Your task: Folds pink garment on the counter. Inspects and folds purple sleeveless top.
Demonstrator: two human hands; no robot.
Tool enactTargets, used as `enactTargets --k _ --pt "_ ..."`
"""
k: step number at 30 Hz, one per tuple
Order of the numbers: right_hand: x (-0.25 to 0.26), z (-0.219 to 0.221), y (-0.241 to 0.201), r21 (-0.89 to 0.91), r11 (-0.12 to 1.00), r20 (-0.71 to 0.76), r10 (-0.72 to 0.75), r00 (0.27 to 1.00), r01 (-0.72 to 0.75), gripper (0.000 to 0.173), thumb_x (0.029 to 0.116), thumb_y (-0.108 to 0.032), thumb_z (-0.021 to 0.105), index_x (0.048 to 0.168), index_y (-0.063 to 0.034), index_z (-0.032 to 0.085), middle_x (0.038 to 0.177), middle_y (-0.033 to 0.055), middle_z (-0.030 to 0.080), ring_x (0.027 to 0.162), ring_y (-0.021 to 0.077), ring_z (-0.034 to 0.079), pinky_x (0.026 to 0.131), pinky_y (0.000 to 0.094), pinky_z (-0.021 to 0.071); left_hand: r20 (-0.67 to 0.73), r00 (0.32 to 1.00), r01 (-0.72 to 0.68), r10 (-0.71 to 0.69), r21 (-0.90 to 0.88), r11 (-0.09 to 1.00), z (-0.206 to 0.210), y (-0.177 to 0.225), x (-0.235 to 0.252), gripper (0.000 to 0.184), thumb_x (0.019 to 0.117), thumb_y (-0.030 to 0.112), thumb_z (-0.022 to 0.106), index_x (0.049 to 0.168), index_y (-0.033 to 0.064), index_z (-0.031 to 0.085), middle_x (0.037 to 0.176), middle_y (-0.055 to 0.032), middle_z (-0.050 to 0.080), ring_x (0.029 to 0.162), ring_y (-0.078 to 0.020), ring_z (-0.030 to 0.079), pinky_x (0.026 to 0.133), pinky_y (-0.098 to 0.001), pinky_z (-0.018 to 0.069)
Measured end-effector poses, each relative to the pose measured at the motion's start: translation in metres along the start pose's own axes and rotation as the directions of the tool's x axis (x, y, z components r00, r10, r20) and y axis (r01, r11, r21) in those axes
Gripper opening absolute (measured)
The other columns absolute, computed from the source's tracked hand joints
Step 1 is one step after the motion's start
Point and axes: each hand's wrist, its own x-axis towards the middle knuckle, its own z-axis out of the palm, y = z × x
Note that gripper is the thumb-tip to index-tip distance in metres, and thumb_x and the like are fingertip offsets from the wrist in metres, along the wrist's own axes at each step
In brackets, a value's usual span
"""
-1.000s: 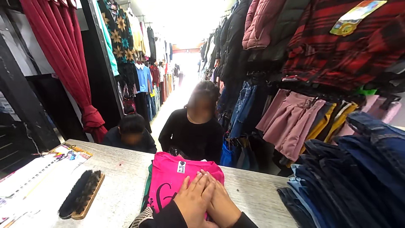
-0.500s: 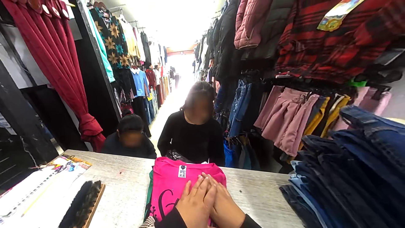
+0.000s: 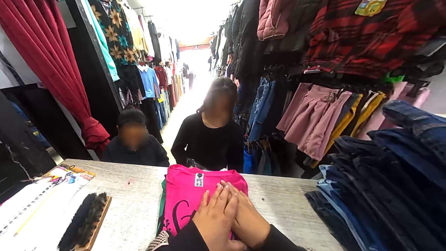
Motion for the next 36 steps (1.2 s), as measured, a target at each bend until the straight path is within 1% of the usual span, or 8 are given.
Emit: enactTargets --k 10,13,14,16,18,20,28,36 --pt "0.000 0.004 0.004 0.040 0.999 -0.038 -0.028 0.999 0.030 0.060 0.1051 -0.035 0.034 0.150 0.0024 0.046 0.160 0.0176 0.041 0.153 0.0321 0.031 0.123 0.0594 0.0188 -0.085 0.995 -0.043 0.048 0.054 0.998 0.011 -0.006 -0.001 0.104 0.0855 0.061 0.068 0.159 -0.0010 0.030 0.164 -0.0251 0.030 0.155 -0.0383 0.026 0.122 -0.0634 0.0182" --pt "-0.009 -0.031 -0.026 -0.145 0.989 0.159 0.027 0.987 -0.003 0.056 0.1114 -0.029 0.024 0.157 0.0022 0.032 0.166 0.0185 0.029 0.156 0.0309 0.021 0.126 0.0522 0.0123 0.027 0.999 0.026 -0.026 0.012 1.000 -0.009 0.010 -0.003 0.102 0.0886 0.055 0.069 0.160 -0.0019 0.024 0.166 -0.0249 0.024 0.156 -0.0380 0.019 0.124 -0.0612 0.0124" --pt "-0.013 -0.009 -0.022 -0.124 0.989 -0.210 -0.107 0.972 0.082 0.052 0.1039 -0.025 0.036 0.136 0.0087 0.059 0.143 0.0258 0.057 0.140 0.0371 0.049 0.120 0.0537 0.0270 -0.002 1.000 0.027 -0.027 -0.004 1.000 -0.009 0.011 -0.003 0.101 0.0859 0.053 0.072 0.158 -0.0026 0.030 0.164 -0.0254 0.029 0.155 -0.0386 0.024 0.123 -0.0615 0.0164" --pt "-0.011 -0.060 -0.052 -0.086 0.991 0.307 0.125 0.943 -0.103 0.053 0.1120 -0.023 0.029 0.158 0.0033 0.028 0.168 0.0198 0.022 0.158 0.0305 0.015 0.126 0.0500 0.0081 0.138 0.988 0.074 -0.072 -0.010 0.997 -0.022 0.017 -0.003 0.102 0.0905 0.050 0.069 0.162 -0.0009 0.018 0.169 -0.0234 0.017 0.158 -0.0366 0.013 0.125 -0.0590 0.0072" --pt "-0.007 -0.002 -0.008 -0.036 0.998 -0.089 -0.052 0.995 0.049 0.057 0.1036 -0.032 0.037 0.144 0.0048 0.053 0.154 0.0217 0.048 0.148 0.0350 0.040 0.119 0.0597 0.0276 -0.076 0.997 -0.026 0.027 0.015 1.000 0.004 0.001 -0.005 0.101 0.0833 0.052 0.076 0.158 0.0001 0.033 0.163 -0.0248 0.031 0.154 -0.0388 0.026 0.122 -0.0606 0.0216" --pt "0.002 0.030 0.023 -0.020 0.988 -0.247 -0.152 0.957 0.152 0.063 0.1040 -0.043 0.032 0.141 0.0015 0.058 0.150 0.0201 0.053 0.144 0.0368 0.046 0.114 0.0657 0.0327 -0.134 0.984 -0.120 0.115 -0.027 0.992 0.009 -0.014 -0.005 0.096 0.0845 0.052 0.076 0.157 0.0036 0.036 0.162 -0.0243 0.034 0.152 -0.0404 0.030 0.118 -0.0642 0.0276" --pt "0.005 0.029 0.028 -0.024 0.988 -0.227 -0.157 0.961 0.155 0.064 0.1037 -0.047 0.033 0.148 -0.0060 0.054 0.154 0.0195 0.049 0.143 0.0399 0.045 0.112 0.0680 0.0341 0.002 0.946 0.324 -0.325 -0.079 0.943 -0.023 -0.095 0.014 0.076 0.0993 0.064 0.046 0.160 0.0188 0.038 0.168 -0.0095 0.029 0.157 -0.0304 0.020 0.120 -0.0733 0.0043" --pt "0.007 0.022 0.034 0.025 0.980 -0.114 -0.192 0.975 0.196 0.064 0.1052 -0.044 0.036 0.151 0.0004 0.048 0.157 0.0266 0.041 0.145 0.0486 0.039 0.112 0.0724 0.0286 0.068 0.946 0.323 -0.316 -0.151 0.934 -0.015 -0.106 0.014 0.075 0.1007 0.066 0.042 0.159 0.0174 0.039 0.168 -0.0076 0.030 0.158 -0.0261 0.018 0.122 -0.0667 0.0019"
